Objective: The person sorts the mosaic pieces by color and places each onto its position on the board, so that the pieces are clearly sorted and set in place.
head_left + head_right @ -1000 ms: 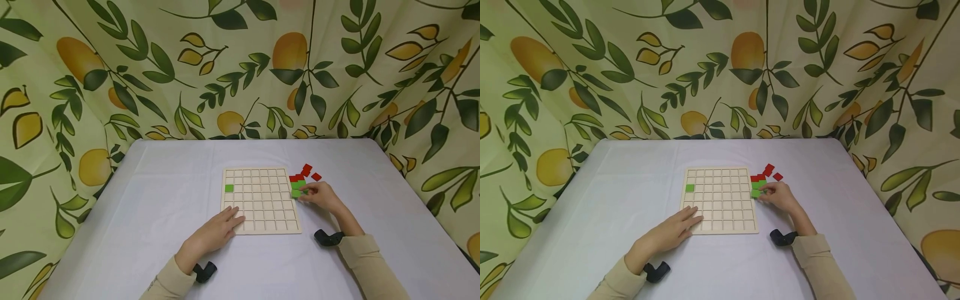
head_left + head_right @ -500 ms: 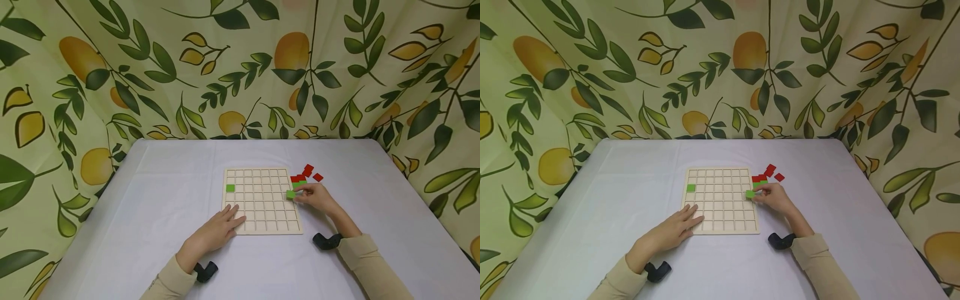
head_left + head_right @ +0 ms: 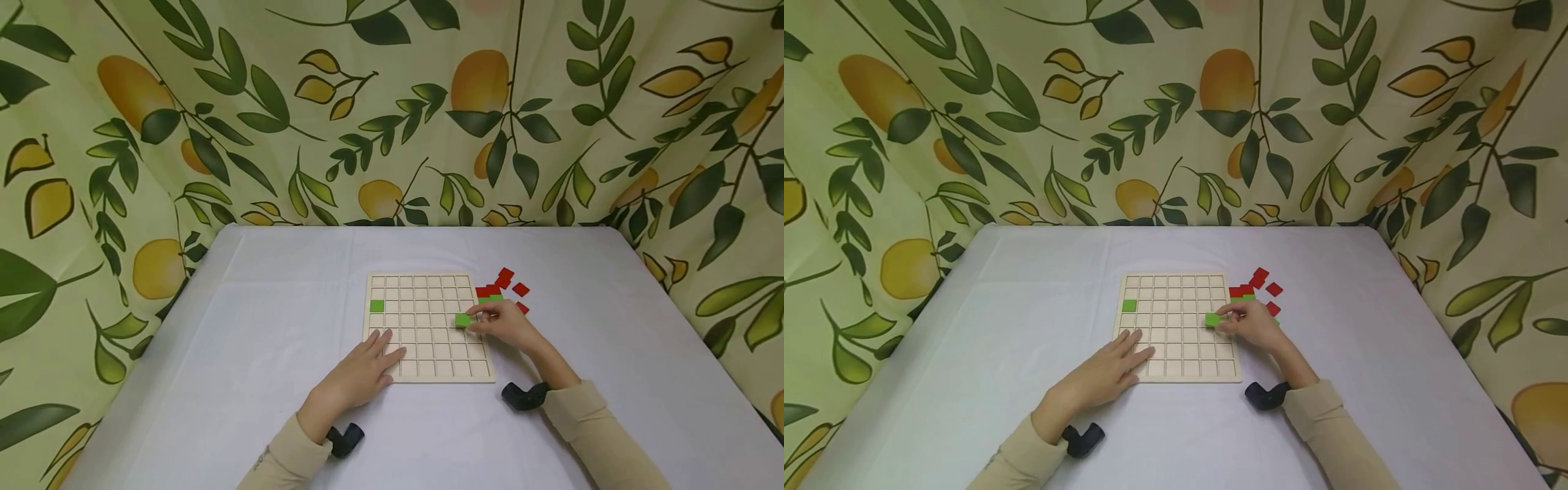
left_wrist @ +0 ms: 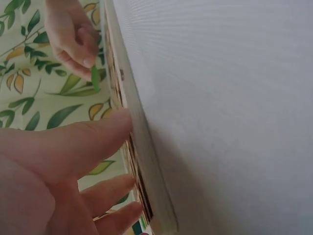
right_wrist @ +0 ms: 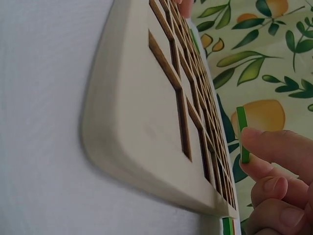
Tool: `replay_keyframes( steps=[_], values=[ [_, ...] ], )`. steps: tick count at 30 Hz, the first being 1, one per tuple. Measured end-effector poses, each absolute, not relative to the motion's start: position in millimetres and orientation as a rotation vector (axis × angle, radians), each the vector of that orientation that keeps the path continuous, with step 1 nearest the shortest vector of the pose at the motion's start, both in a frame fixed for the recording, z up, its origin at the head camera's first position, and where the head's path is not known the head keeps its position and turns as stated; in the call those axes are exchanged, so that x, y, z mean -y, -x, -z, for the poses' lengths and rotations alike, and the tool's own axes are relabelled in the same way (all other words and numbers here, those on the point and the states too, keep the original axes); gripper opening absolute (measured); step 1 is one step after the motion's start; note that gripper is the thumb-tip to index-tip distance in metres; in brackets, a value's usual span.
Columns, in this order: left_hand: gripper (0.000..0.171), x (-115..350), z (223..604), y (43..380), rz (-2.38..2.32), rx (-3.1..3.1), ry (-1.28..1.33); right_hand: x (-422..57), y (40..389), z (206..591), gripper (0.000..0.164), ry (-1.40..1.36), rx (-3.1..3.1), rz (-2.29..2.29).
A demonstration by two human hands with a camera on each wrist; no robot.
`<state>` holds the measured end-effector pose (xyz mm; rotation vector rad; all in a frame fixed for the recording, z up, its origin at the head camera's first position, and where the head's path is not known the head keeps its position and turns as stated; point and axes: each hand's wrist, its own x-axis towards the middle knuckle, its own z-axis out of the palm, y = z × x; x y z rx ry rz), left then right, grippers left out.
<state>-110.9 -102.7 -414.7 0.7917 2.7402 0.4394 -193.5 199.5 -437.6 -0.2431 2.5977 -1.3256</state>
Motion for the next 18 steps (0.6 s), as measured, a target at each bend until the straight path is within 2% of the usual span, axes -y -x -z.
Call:
replay_keyframes(
  steps=[18],
  values=[
    [0.045, 104.7, 412.0, 115.5, -0.416, -2.723, -0.847, -184.1, 196.4, 434.1, 0.03, 0.283, -2.591, 1.341]
  ],
)
